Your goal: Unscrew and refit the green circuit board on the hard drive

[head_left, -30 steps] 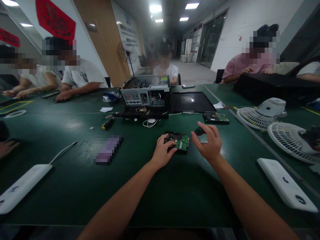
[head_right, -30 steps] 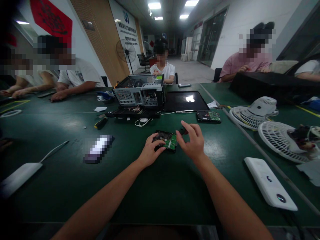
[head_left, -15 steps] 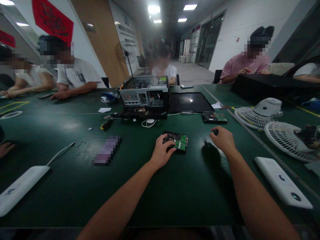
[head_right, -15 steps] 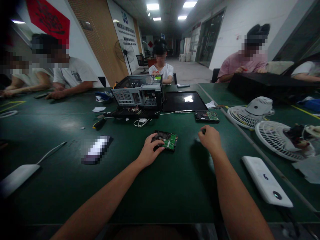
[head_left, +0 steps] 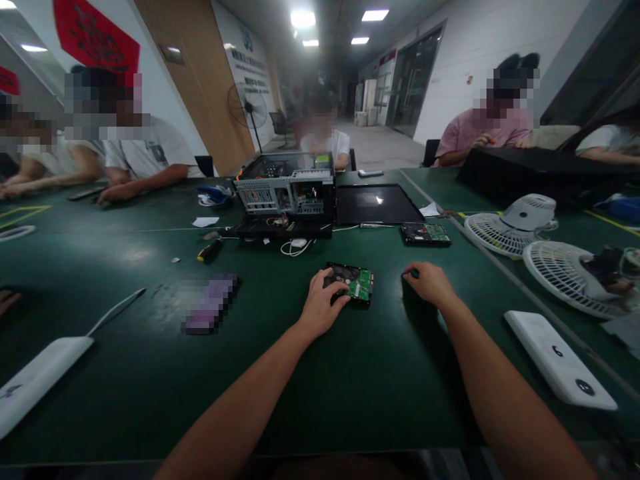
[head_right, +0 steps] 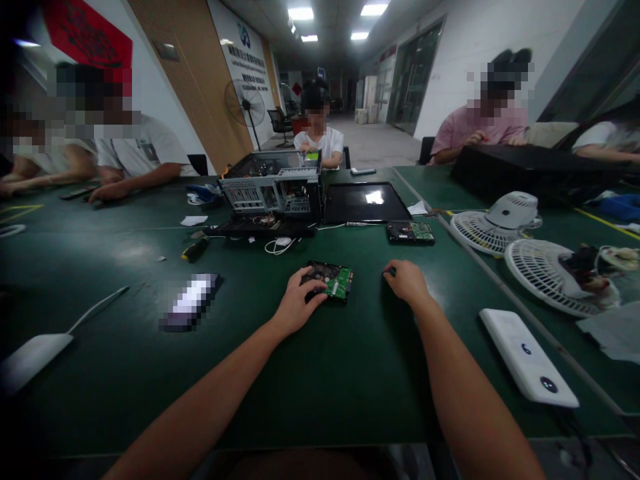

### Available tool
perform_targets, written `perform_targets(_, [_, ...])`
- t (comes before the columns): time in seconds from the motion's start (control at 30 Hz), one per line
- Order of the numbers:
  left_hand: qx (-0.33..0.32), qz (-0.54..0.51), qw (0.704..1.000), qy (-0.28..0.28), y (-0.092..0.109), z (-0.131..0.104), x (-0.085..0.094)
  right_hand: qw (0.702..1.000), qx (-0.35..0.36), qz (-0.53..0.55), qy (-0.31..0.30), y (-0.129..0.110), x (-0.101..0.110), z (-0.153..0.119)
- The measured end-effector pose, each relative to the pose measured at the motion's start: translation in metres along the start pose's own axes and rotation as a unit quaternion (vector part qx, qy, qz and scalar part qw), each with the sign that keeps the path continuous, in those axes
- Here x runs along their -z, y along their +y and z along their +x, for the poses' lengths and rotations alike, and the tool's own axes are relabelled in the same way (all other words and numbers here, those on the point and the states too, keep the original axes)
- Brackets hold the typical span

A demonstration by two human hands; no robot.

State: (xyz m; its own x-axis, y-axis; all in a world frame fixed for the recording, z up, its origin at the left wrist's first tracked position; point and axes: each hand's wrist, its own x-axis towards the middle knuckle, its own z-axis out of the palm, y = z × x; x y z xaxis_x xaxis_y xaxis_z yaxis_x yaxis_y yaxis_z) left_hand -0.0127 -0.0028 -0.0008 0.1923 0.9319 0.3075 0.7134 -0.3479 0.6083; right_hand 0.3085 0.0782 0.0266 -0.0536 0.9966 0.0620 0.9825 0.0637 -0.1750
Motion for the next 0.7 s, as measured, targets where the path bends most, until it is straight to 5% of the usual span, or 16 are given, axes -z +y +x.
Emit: perform_targets(0.7, [0.000,0.004,1.000,-0.001,0.001,0.000,0.002,0.996,-0.077,-0.011,0.032,0.016,0.005,0.003])
